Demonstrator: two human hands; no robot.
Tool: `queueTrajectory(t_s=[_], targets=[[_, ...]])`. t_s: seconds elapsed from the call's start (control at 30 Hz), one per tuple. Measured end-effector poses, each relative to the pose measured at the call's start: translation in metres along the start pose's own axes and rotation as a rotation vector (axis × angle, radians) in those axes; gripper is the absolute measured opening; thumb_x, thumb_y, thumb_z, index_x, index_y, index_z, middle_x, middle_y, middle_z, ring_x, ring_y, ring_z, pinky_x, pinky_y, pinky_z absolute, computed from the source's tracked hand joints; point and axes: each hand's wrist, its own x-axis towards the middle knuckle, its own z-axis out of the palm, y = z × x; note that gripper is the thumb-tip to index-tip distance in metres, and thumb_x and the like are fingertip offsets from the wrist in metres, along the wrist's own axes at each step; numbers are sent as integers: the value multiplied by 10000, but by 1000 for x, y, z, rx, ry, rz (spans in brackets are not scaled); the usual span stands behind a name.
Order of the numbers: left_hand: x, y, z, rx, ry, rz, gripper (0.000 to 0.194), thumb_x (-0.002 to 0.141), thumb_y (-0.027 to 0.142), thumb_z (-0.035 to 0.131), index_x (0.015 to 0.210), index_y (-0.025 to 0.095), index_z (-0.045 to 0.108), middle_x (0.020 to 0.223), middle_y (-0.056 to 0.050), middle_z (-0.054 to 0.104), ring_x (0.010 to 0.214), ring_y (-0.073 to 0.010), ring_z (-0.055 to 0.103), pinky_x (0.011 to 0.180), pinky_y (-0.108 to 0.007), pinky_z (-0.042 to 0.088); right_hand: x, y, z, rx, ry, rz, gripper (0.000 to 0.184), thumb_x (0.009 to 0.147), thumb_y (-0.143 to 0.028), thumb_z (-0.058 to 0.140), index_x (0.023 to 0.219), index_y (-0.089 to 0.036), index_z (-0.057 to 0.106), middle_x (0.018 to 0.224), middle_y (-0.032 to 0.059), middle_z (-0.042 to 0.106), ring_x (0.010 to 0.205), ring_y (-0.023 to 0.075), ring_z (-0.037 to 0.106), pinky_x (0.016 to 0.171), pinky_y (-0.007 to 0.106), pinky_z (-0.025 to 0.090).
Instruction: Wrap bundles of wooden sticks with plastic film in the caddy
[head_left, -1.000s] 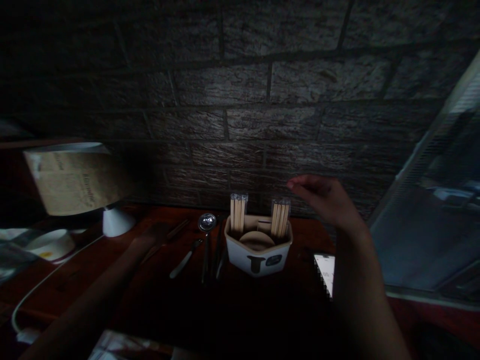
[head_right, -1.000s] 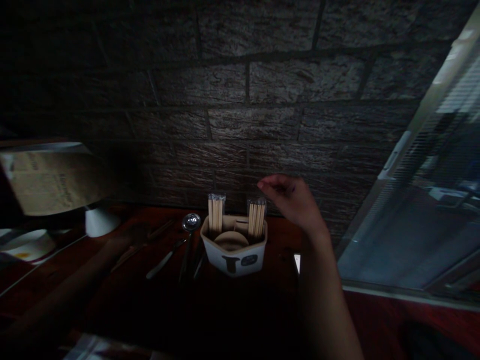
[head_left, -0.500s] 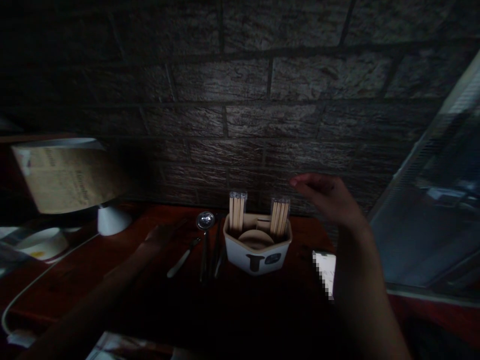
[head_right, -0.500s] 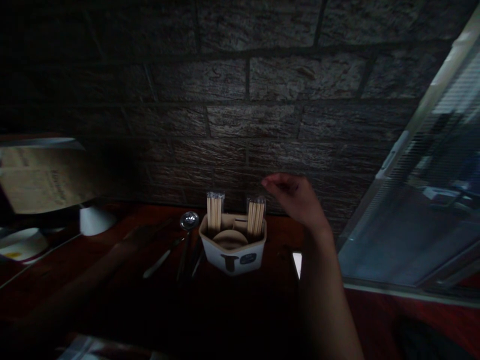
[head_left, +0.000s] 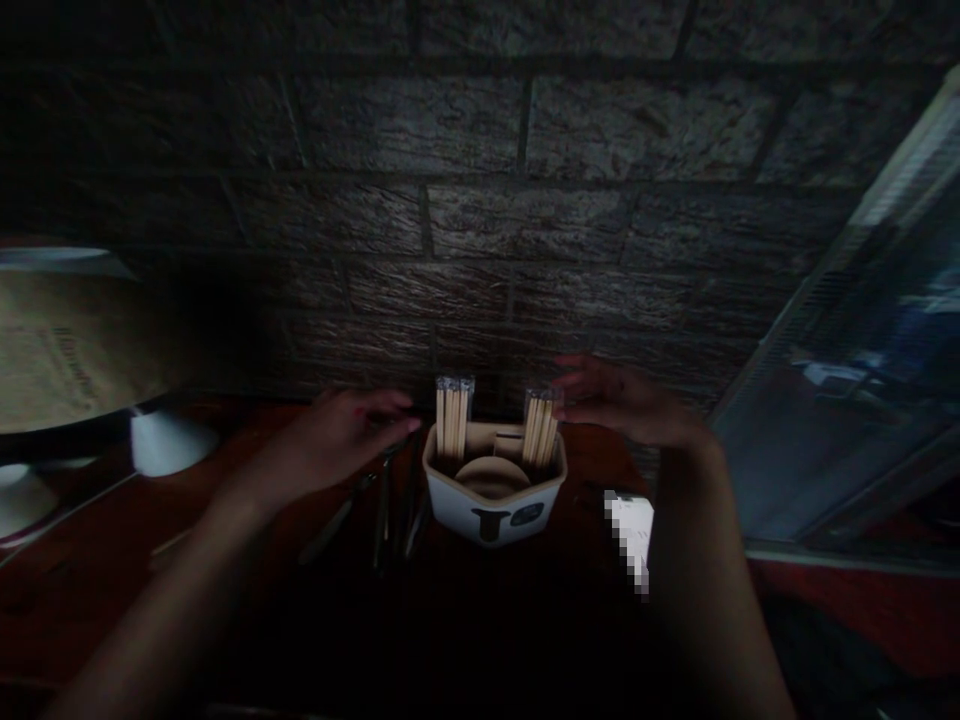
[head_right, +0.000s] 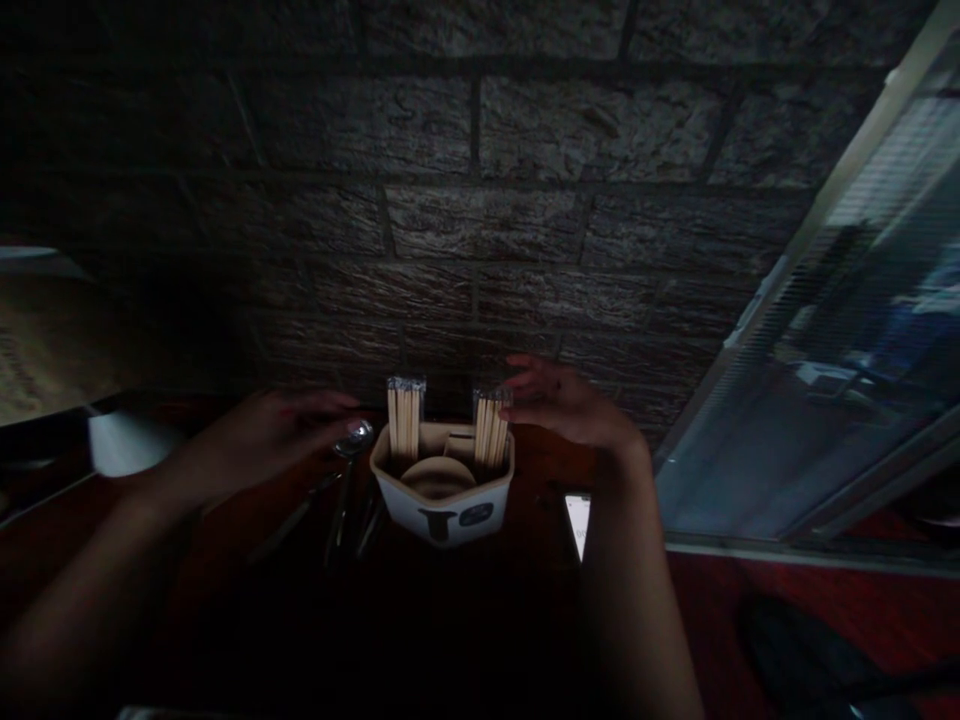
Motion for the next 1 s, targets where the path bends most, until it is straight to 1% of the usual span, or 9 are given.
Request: queueTrajectory(t_s=[0.03, 0.1, 0.23, 0.33, 0.43, 0.5, 0.6, 0.7, 1.0], targets=[[7, 21, 4, -81, -66, 112, 384, 825, 510, 583, 1081, 257, 718, 1027, -9, 750, 902, -222, 703, 822, -327, 551, 0, -1, 1, 16, -28, 15, 737, 596, -241, 826, 1276, -228, 544, 1064, 60, 701, 923, 194, 697, 861, 377, 577], [21, 51, 14, -208, -75, 188, 371, 831, 489, 590, 1052, 217, 712, 1040, -36, 744, 892, -222, 705, 814, -327, 557, -1, -1, 3, 50, -63, 45, 806, 584, -206, 821, 1325, -249, 508, 1053, 45, 708, 882, 185, 706, 828, 355, 587], [40, 77, 38, -333, -61, 215, 477, 797, 440, 674, 1197, 185, 629, 1050, -70, 732, 904, -215, 704, 802, -329, 574, 0, 5, 3, 99, -81, 114, 908, 579, -182, 819, 1396, -274, 434, 987, 18, 721, 839, 179, 714, 796, 326, 591], [50, 81, 54, -427, -48, 206, 539, 811, 416, 677, 1280, 180, 555, 1131, -102, 699, 889, -201, 705, 804, -347, 589, -1, 15, 4, 126, -92, 168, 937, 602, -206, 829, 1427, -273, 390, 987, 24, 722, 883, 184, 708, 820, 326, 583], [57, 83, 69, -524, -38, 240, 592, 835, 390, 665, 1349, 171, 469, 1247, -140, 636, 1011, -211, 681, 892, -385, 575, -5, 20, 8, 104, -58, 185, 905, 608, -217, 844, 1407, -255, 420, 1032, 50, 720, 949, 183, 691, 819, 289, 573], [61, 85, 78, -574, -14, 281, 603, 850, 352, 657, 1378, 174, 426, 1294, -150, 604, 1121, -221, 636, 956, -401, 548, -7, 20, 13, 95, -73, 186, 775, 644, -231, 826, 1345, -242, 495, 1029, 56, 722, 959, 184, 685, 806, 290, 569], [65, 86, 87, -620, -21, 310, 585, 872, 333, 634, 1393, 199, 402, 1326, -149, 583, 1156, -225, 621, 985, -418, 532, -9, 19, 21, 61, -116, 185, 480, 726, -271, 768, 1184, -225, 632, 1013, 47, 731, 933, 176, 688, 797, 294, 563], [65, 84, 90, -628, -79, 309, 570, 888, 328, 616, 1399, 208, 394, 1331, -152, 580, 1160, -231, 623, 991, -433, 527, -11, 24, 26, 41, -100, 157, 357, 758, -269, 746, 1108, -237, 680, 1057, 31, 726, 967, 166, 684, 860, 296, 547], [61, 82, 89, -592, -200, 237, 583, 913, 251, 572, 1449, 261, 342, 1359, -110, 568, 1179, -217, 614, 1017, -412, 516, -27, 47, 39, 22, 111, 82, 380, 773, -237, 756, 1140, -244, 659, 1118, 33, 709, 1006, 158, 681, 910, 299, 539]])
